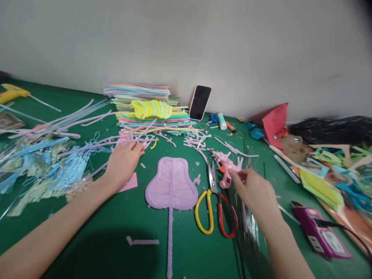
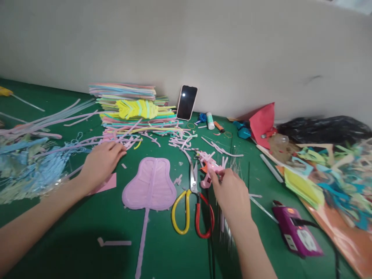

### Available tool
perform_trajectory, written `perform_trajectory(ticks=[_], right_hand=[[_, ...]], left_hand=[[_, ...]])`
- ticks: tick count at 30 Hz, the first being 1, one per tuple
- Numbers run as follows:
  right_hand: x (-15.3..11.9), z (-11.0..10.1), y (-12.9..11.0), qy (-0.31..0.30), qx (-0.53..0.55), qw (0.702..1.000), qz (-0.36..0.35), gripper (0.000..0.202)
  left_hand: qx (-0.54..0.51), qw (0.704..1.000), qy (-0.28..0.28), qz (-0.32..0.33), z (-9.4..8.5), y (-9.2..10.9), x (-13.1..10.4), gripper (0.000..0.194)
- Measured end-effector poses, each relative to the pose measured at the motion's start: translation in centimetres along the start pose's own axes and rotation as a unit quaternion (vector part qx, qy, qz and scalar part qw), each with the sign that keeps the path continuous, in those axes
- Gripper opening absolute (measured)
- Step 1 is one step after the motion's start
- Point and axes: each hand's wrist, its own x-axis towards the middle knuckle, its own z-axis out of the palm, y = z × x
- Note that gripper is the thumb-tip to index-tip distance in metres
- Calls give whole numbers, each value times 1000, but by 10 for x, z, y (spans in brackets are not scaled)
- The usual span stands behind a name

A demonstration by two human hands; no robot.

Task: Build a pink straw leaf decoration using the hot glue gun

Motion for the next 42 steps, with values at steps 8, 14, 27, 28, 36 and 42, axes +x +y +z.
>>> perform_trajectory(ticks=[8, 14, 27, 28, 36, 42], right_hand=[[20, 14, -9, -84, 25, 996, 37, 49], [26, 20, 5, -74, 165, 981, 69, 39], [-16, -3, -13, -33, 686, 717, 119, 50], [-21, -3, -16, -42, 693, 711, 113, 49], [-46, 1, -31, -116, 684, 717, 69, 32], [-52, 0, -42, -120, 672, 726, 86, 34]], left_hand=[[-174, 982, 65, 21, -16, 41, -7, 22], [-260, 965, 23, 36, -23, 62, -12, 17], [-456, 882, -65, -97, -32, 57, -25, 18], [-482, 867, -63, -107, -36, 57, -24, 18], [-618, 762, -131, -144, -50, 74, 1, 23], [-643, 743, -124, -141, -46, 86, 14, 25]])
